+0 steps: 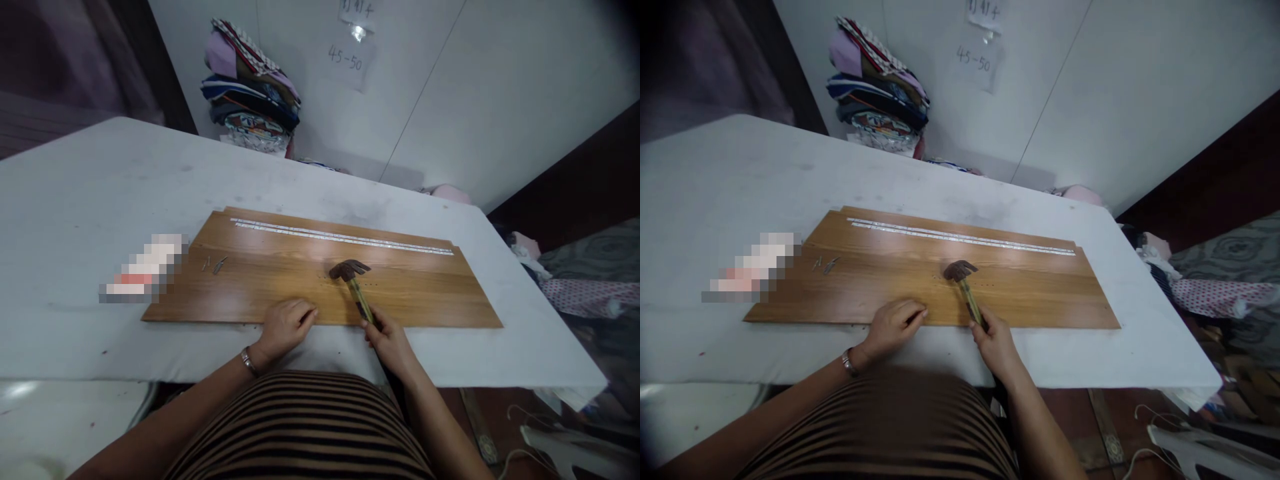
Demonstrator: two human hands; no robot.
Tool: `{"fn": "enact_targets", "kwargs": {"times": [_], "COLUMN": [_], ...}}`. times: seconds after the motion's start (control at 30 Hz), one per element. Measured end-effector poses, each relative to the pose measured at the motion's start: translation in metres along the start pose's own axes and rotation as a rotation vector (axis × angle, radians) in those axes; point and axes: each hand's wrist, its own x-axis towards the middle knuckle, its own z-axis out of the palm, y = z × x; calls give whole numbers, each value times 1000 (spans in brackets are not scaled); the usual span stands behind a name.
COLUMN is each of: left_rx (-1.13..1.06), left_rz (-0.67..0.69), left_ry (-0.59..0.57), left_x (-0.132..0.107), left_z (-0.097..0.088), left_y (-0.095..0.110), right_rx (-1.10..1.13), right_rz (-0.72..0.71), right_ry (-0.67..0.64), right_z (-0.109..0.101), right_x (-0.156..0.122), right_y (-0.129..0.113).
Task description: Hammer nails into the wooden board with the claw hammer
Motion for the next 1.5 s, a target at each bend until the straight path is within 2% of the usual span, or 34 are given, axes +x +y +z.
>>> {"fn": "enact_targets", "kwargs": {"times": [0.4, 1.17, 1.5], "left_rx": [-16, -22, 10], "left_rz": [-16, -25, -24], "left_ry": [-17, -31, -24], "left_x": [1, 0, -1], "left_z": [-1, -1, 0], "left_y": [1, 1, 1], "right_rx": [-6, -7, -25], "right_rz": [-12, -4, -15], "right_ry": [10, 1, 12], "right_z": [-3, -1, -6], "right_x": [1, 0, 1], "right_y": [-7, -3, -7]}}
